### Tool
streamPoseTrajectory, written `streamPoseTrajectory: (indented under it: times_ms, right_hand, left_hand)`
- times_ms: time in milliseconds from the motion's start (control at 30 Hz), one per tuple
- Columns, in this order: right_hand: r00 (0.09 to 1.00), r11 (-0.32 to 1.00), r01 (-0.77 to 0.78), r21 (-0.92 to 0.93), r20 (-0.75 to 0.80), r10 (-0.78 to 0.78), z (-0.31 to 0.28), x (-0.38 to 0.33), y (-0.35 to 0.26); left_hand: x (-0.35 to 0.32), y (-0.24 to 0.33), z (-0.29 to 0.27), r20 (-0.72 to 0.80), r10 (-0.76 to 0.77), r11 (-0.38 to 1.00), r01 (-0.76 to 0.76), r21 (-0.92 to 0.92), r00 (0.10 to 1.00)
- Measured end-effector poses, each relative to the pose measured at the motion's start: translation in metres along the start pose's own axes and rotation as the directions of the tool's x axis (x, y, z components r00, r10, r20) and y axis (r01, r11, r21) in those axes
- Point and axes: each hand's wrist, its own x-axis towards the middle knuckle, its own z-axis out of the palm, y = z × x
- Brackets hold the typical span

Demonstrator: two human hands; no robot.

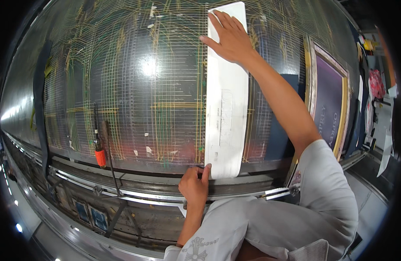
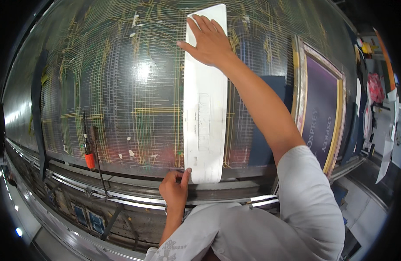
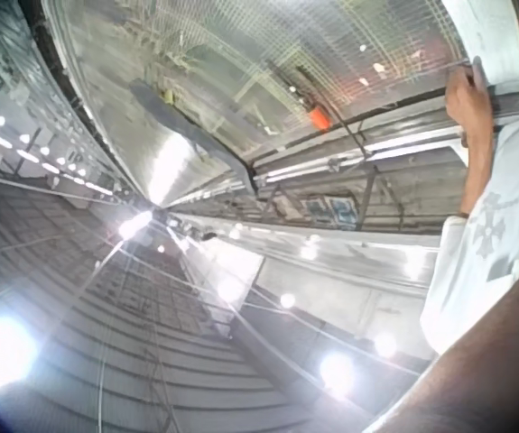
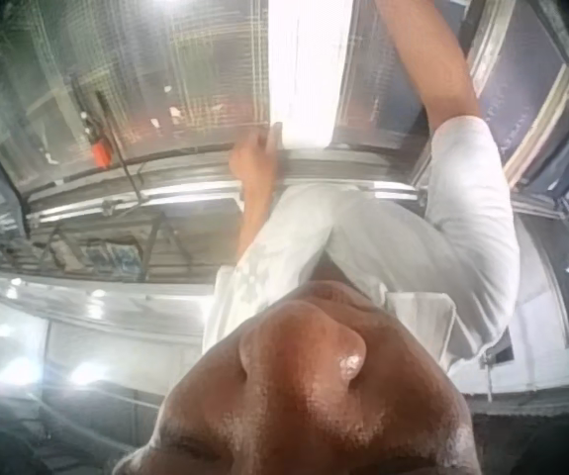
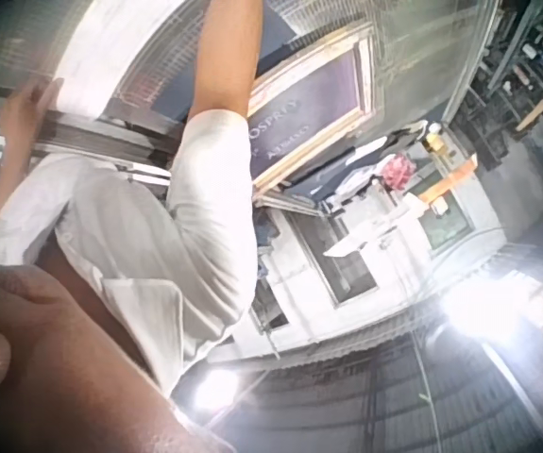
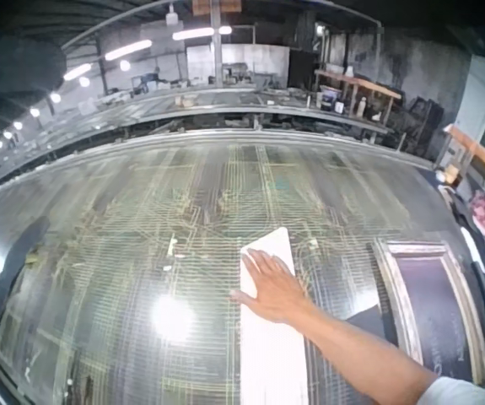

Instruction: The person aligns a purple Osprey screen on a metal frame, uses a screwdriver to tighten fasteners, and repeatedly places a white template over the screen to check alignment. The person adjusts the screen edges and secures it to the frame.

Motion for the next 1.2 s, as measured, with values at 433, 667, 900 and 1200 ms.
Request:
streamPoseTrajectory:
  times_ms: [433, 667, 900, 1200]
  right_hand:
    - [0.960, 0.988, 0.074, 0.134, 0.259, -0.107, -0.071, -0.149, -0.102]
    - [0.976, 0.987, 0.030, 0.159, 0.206, -0.063, -0.085, -0.194, -0.125]
    - [0.984, 0.687, -0.037, 0.726, -0.094, 0.153, -0.110, -0.218, -0.076]
    - [0.574, 0.545, -0.818, -0.184, -0.209, 0.791, -0.224, -0.539, 0.290]
  left_hand:
    - [-0.002, -0.008, 0.007, 0.013, 0.046, 0.990, -0.047, 0.136, 0.999]
    - [-0.004, -0.005, 0.006, 0.040, 0.121, 0.973, -0.126, 0.196, 0.992]
    - [0.018, 0.061, -0.024, -0.097, 0.390, 0.914, -0.373, 0.160, 0.916]
    - [-0.038, 0.110, 0.042, 0.064, 0.465, 0.874, -0.447, -0.190, 0.883]
